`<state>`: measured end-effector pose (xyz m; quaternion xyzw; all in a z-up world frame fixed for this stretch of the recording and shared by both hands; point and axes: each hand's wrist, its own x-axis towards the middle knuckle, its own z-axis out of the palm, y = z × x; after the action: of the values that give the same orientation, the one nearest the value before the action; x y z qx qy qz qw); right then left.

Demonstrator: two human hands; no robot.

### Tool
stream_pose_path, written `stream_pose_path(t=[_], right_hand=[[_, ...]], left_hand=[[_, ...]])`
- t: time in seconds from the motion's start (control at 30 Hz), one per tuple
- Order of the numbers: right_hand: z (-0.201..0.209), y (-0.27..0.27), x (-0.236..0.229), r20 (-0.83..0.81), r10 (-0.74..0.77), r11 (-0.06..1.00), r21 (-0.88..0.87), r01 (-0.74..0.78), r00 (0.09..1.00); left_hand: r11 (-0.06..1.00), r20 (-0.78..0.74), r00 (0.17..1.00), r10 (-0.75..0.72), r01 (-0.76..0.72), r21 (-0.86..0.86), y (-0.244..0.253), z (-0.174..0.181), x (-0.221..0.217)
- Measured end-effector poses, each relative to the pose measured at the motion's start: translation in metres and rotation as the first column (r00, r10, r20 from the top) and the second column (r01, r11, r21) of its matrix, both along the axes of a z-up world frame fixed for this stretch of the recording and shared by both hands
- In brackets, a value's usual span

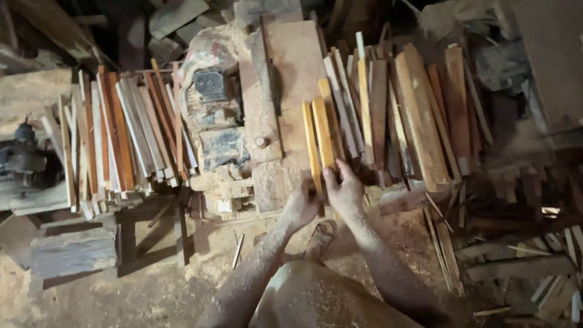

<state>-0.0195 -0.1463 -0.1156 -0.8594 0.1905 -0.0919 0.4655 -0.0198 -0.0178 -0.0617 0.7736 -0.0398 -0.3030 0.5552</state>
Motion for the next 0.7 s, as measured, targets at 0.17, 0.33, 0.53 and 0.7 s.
stream_pose_path(t=[0.17,0.33,0.53,0.7], right_hand=[[-0.008,-0.052,0.023,0.017,-0.112,0.994,-0.013,0.112,0.994],[0.007,-0.041,0.017,0.093,-0.087,0.989,0.126,0.075,0.992],[0.023,0.002,0.013,0.053,-0.060,0.933,0.357,0.037,0.997],[-0.015,0.027,0.014,0.089,-0.019,0.924,0.382,-0.016,0.996]], left_hand=[[0.980,0.239,0.968,-0.078,0.031,0.194,-0.036,-0.080,0.062],[0.991,0.188,0.982,-0.010,-0.015,0.130,-0.010,-0.029,0.043],[0.853,-0.311,0.948,0.068,-0.217,-0.475,0.038,0.036,-0.011],[0.734,-0.432,0.893,0.125,-0.376,-0.565,0.052,-0.008,-0.022]])
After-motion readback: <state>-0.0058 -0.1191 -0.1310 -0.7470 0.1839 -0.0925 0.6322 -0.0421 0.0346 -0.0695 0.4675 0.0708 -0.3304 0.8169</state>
